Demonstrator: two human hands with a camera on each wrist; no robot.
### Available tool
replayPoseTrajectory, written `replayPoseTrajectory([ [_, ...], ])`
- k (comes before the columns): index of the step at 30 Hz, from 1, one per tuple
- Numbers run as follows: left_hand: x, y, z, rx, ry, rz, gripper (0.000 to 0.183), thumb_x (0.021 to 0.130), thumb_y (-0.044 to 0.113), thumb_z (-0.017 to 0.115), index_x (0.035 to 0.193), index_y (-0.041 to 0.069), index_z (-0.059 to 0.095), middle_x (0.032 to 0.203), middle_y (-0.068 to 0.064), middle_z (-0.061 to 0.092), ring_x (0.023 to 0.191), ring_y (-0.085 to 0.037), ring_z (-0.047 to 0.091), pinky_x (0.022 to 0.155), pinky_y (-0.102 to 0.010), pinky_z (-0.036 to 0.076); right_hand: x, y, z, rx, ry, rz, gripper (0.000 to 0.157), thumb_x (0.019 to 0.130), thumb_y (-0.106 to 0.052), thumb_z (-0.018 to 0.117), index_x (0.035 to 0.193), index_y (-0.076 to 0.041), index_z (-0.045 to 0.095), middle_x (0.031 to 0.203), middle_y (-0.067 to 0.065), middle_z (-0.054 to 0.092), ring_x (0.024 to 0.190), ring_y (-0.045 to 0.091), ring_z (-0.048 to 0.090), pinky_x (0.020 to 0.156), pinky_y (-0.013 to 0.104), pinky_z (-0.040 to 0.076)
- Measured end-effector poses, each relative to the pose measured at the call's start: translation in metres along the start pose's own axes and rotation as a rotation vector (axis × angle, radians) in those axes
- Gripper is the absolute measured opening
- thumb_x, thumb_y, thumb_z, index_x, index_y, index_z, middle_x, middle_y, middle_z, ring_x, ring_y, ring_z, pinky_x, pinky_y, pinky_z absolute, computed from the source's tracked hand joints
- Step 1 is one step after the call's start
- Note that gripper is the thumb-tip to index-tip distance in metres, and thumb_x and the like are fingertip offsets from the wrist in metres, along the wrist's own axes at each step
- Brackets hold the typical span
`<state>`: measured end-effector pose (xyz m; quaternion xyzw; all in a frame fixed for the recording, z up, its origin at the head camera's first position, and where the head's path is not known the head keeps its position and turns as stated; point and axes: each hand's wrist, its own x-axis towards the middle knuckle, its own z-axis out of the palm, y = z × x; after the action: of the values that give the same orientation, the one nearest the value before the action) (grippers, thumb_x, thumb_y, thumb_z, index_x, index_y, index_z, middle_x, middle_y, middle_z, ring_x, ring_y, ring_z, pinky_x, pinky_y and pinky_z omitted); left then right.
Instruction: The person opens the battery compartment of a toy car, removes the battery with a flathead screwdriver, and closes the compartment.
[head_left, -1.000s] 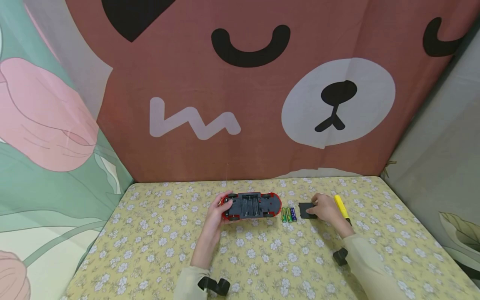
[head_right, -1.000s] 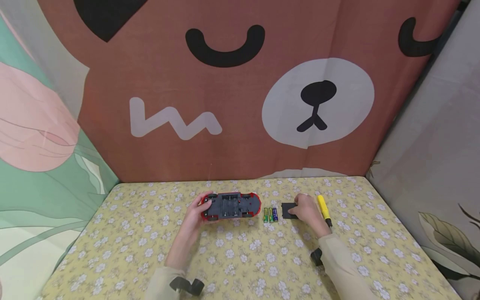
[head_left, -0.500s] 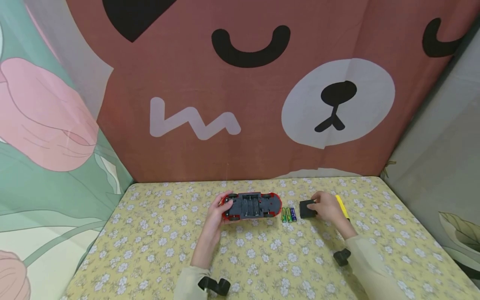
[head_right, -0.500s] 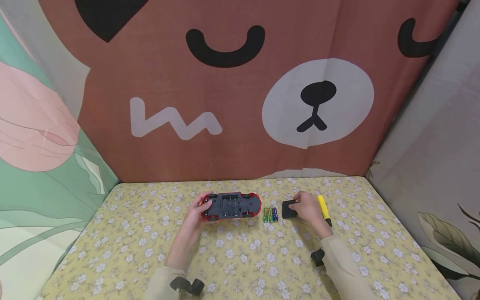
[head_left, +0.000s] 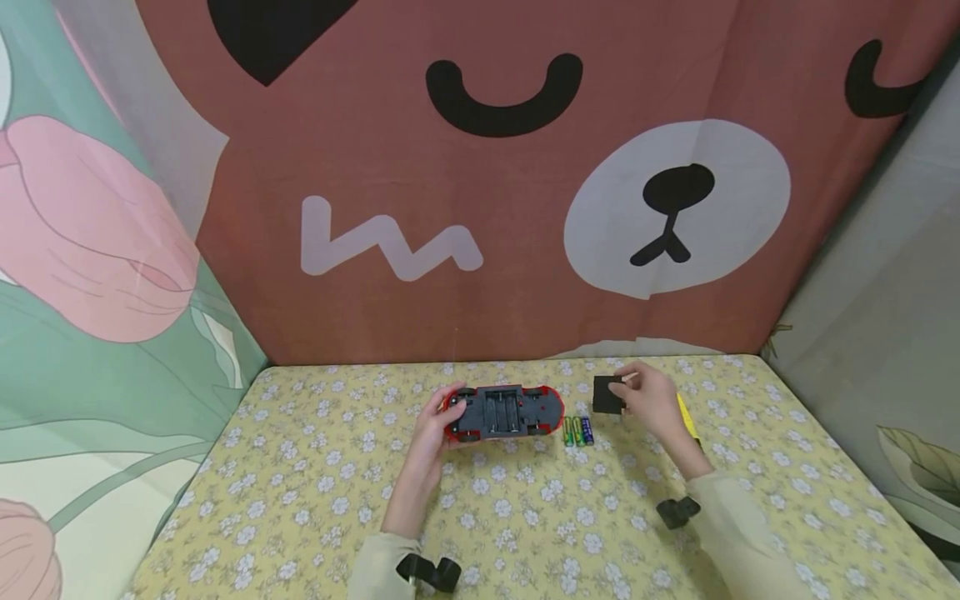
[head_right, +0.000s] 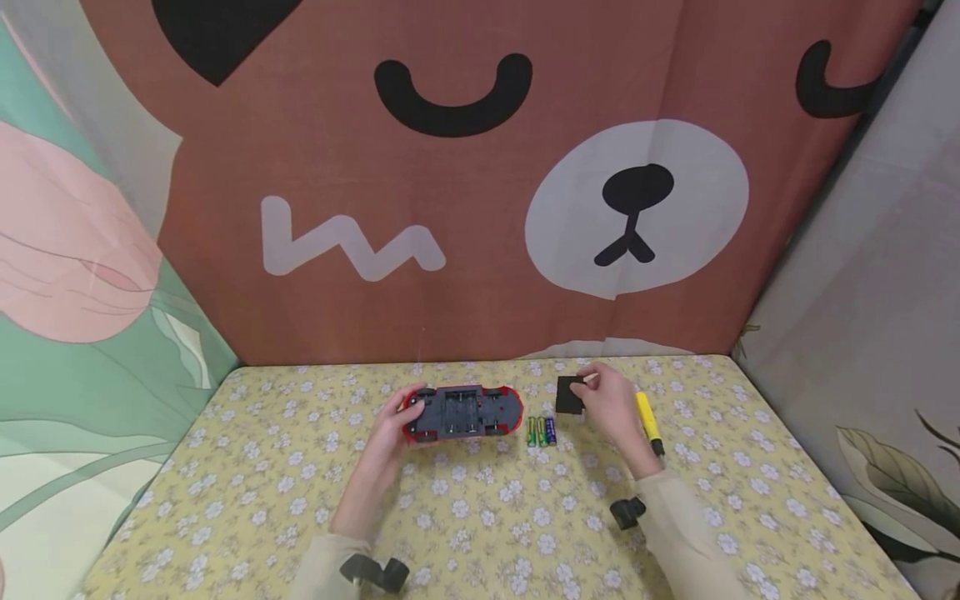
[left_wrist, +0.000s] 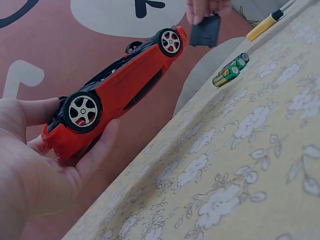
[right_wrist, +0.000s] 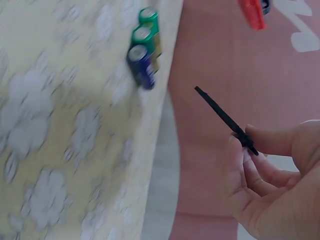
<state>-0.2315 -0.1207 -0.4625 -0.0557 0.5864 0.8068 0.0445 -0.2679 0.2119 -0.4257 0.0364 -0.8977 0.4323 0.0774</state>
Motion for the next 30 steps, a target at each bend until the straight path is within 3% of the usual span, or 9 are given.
replayPoseTrajectory([
  [3, 0.0, 0.0, 0.0, 0.002, 0.004, 0.0, 0.042, 0.102, 0.013, 0.061, 0.143, 0.008, 0.058, 0.146, -0.025, 0.05, 0.107, -0.026, 0.066, 0.077, -0.041, 0.062, 0.0, -0.009, 0.002, 0.019, 0.046, -0.035, 0.022, 0.098, -0.006, 0.07, 0.116, 0.007, 0.067, 0.085, 0.018, 0.066, 0.066, 0.032, 0.067, 0.061, 0.039, 0.06],
  [8, 0.0, 0.0, 0.0, 0.008, 0.011, -0.003, 0.041, 0.102, 0.014, 0.062, 0.142, 0.008, 0.059, 0.144, -0.024, 0.052, 0.103, -0.025, 0.067, 0.074, -0.039, 0.062, -0.001, -0.027, 0.005, 0.082, 0.072, -0.057, 0.023, 0.099, -0.007, 0.069, 0.119, 0.005, 0.067, 0.089, 0.016, 0.065, 0.077, 0.027, 0.067, 0.062, 0.028, 0.059],
  [14, 0.001, 0.0, 0.0, 0.004, 0.005, -0.001, 0.041, 0.102, 0.013, 0.062, 0.142, 0.008, 0.059, 0.144, -0.024, 0.052, 0.105, -0.026, 0.066, 0.075, -0.039, 0.062, -0.001, -0.045, 0.011, 0.134, 0.099, -0.096, 0.024, 0.098, -0.007, 0.07, 0.12, 0.003, 0.069, 0.091, 0.017, 0.066, 0.082, 0.027, 0.069, 0.062, 0.026, 0.059],
  [19, 0.001, 0.0, 0.0, 0.001, 0.001, -0.002, 0.042, 0.102, 0.014, 0.061, 0.143, 0.008, 0.058, 0.146, -0.025, 0.05, 0.107, -0.028, 0.065, 0.075, -0.04, 0.062, -0.001, -0.054, 0.018, 0.188, 0.102, -0.135, 0.021, 0.097, -0.004, 0.072, 0.117, 0.003, 0.07, 0.089, 0.017, 0.067, 0.077, 0.022, 0.068, 0.062, 0.032, 0.061],
  [25, 0.001, 0.0, 0.0, 0.011, -0.005, 0.002, 0.043, 0.102, 0.014, 0.06, 0.144, 0.008, 0.057, 0.147, -0.025, 0.049, 0.107, -0.028, 0.066, 0.075, -0.04, 0.062, -0.003, -0.065, 0.023, 0.199, 0.083, -0.157, 0.02, 0.096, -0.004, 0.073, 0.115, 0.003, 0.07, 0.087, 0.016, 0.067, 0.076, 0.022, 0.068, 0.06, 0.025, 0.058],
  [30, 0.001, 0.0, 0.0, 0.01, -0.007, -0.001, 0.043, 0.102, 0.014, 0.06, 0.145, 0.007, 0.057, 0.147, -0.025, 0.049, 0.108, -0.028, 0.065, 0.077, -0.041, 0.062, -0.005, -0.074, 0.028, 0.201, 0.048, -0.158, 0.02, 0.096, -0.005, 0.073, 0.114, 0.002, 0.07, 0.088, 0.014, 0.067, 0.078, 0.024, 0.068, 0.061, 0.027, 0.059],
])
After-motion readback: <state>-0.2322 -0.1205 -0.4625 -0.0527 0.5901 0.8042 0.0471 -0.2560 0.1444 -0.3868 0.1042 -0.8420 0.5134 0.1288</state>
